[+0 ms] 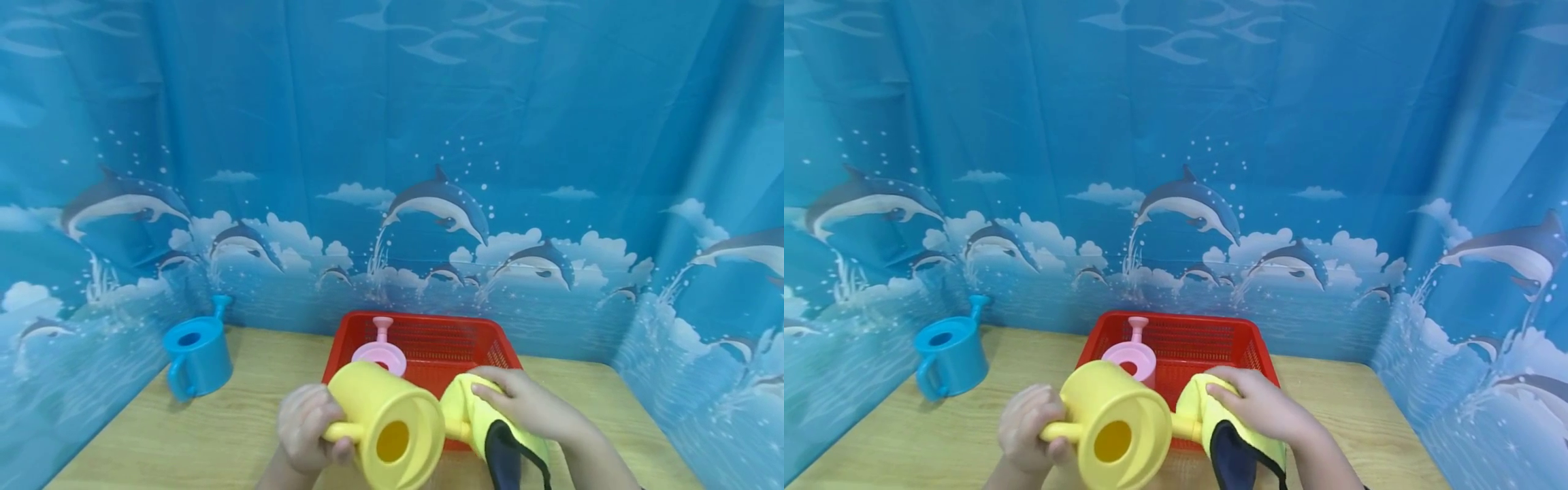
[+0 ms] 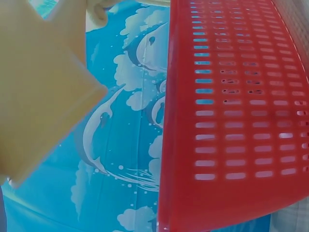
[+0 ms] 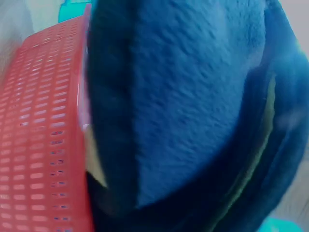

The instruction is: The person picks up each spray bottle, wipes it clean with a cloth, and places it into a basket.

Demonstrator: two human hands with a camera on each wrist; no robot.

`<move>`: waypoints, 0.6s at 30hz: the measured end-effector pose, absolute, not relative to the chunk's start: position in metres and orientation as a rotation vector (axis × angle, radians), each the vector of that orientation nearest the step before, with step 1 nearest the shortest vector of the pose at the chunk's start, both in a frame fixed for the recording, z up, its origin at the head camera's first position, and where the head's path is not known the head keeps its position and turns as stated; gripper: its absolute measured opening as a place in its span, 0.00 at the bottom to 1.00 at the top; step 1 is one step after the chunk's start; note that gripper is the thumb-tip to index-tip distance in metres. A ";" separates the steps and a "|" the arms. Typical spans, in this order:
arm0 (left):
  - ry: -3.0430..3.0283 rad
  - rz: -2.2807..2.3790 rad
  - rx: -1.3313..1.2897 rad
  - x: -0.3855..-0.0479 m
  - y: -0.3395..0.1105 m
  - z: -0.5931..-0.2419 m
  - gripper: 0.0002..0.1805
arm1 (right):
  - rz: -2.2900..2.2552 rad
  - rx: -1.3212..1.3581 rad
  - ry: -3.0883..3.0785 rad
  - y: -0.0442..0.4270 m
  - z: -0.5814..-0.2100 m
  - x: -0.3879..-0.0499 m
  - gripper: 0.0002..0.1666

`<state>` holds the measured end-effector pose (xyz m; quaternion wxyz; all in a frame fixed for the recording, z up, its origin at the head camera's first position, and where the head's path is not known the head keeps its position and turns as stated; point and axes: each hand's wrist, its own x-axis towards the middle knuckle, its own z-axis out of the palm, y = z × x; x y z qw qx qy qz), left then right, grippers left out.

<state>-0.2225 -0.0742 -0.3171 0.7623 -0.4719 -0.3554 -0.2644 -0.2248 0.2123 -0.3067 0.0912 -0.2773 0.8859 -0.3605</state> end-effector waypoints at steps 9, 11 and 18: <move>-0.870 -0.619 -0.969 -0.225 -0.075 -0.325 0.28 | -1.502 -0.631 2.582 0.231 -0.320 -0.221 0.29; -0.862 -0.619 -0.966 -0.226 -0.075 -0.324 0.28 | -1.576 -0.585 2.560 0.234 -0.323 -0.220 0.30; -0.886 -0.612 -0.964 -0.225 -0.076 -0.325 0.29 | -1.702 -0.322 2.599 0.243 -0.331 -0.214 0.32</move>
